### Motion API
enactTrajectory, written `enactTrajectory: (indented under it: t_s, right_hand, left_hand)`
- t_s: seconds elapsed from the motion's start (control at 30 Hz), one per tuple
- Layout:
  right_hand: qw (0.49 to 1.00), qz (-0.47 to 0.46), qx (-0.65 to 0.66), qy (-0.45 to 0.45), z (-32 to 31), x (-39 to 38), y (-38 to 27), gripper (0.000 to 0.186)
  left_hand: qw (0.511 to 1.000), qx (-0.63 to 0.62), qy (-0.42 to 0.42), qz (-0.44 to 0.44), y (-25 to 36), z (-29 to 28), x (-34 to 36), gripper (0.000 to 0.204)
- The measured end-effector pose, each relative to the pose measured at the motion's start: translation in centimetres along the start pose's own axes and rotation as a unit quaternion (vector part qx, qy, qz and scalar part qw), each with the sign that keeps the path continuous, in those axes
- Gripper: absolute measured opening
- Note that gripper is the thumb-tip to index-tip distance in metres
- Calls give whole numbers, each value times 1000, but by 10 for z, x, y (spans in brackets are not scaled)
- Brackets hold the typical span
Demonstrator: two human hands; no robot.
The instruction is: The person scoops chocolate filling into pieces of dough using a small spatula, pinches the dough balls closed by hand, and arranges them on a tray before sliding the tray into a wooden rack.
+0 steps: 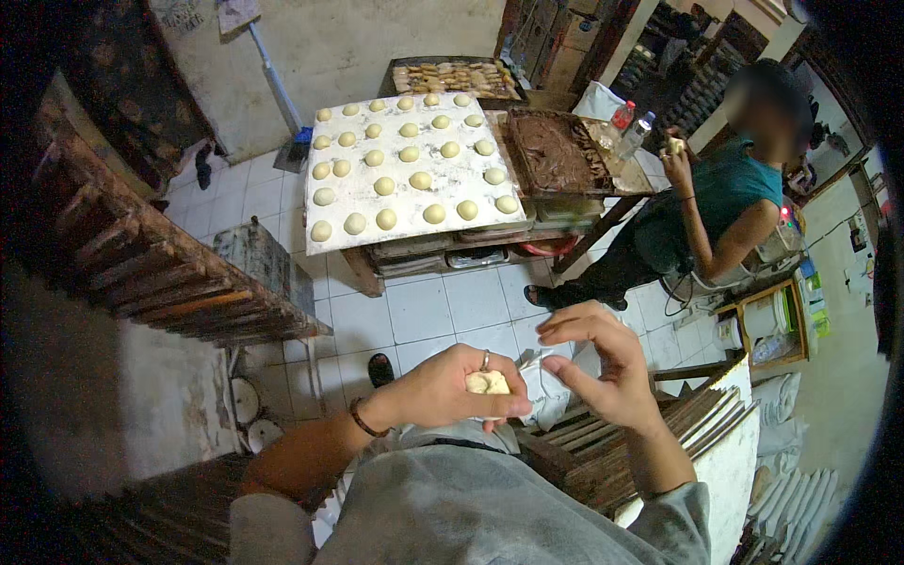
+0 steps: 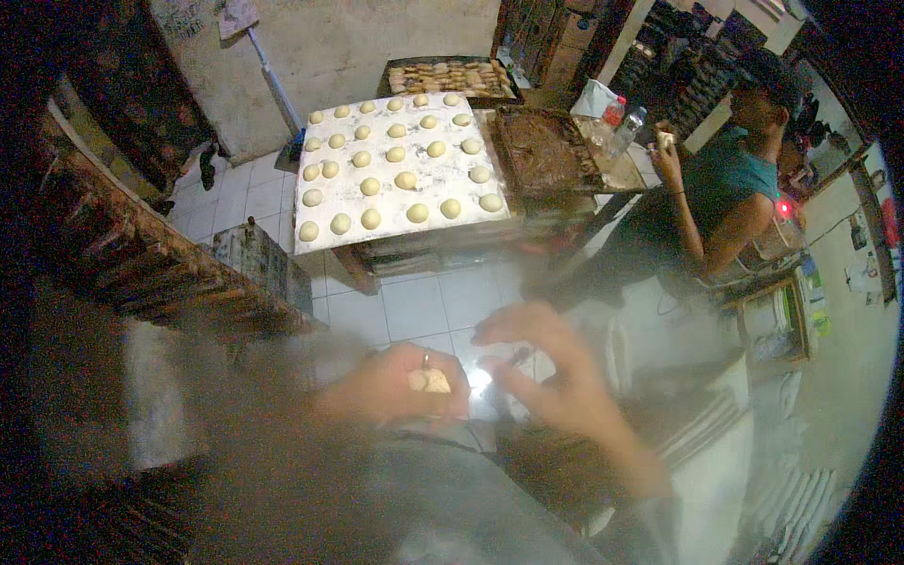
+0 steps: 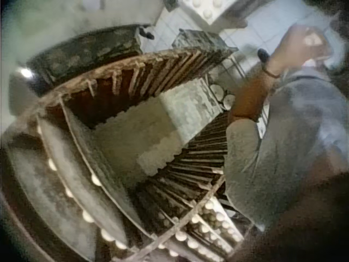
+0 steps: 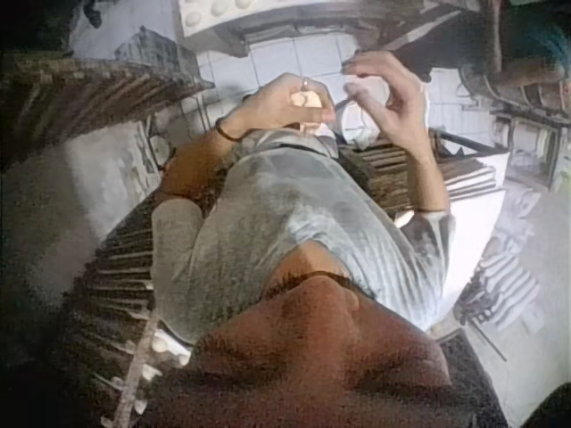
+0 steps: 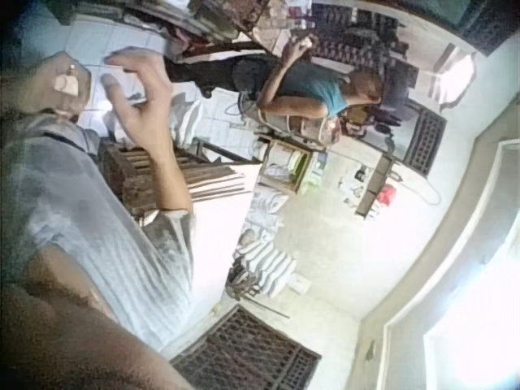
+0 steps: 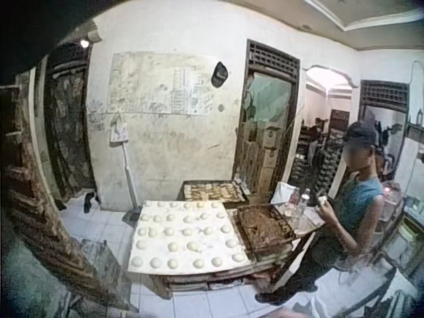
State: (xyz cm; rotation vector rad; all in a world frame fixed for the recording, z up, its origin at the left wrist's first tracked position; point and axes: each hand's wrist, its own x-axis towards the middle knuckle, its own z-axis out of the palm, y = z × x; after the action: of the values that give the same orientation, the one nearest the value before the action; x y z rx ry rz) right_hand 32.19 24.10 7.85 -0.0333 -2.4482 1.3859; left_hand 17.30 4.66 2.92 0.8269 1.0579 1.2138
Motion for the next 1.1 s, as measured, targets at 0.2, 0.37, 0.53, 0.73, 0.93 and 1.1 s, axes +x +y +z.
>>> enactTrajectory:
  t_s: [0.2, 0.37, 0.53, 0.73, 0.93, 1.1]
  right_hand:
    - [959, 136, 245, 45, 40, -34, 38, 34]
    - [907, 139, 390, 75, 72, -35, 26, 72]
    - [916, 93, 383, 83, 89, -40, 22, 87]
    - [928, 79, 355, 86, 90, -36, 18, 78]
    - [949, 99, 286, 92, 98, -30, 14, 71]
    - [931, 139, 324, 97, 104, -13, 21, 70]
  left_hand:
    - [966, 55, 145, 208, -18, 8, 7, 27]
    - [905, 153, 247, 310, -20, 22, 15, 39]
    - [920, -26, 294, 258, -25, 34, 19, 40]
    - [910, -149, 290, 257, -28, 30, 23, 49]
    - [905, -89, 331, 251, -43, 26, 20, 48]
    - [916, 17, 272, 295, -45, 1, 15, 50]
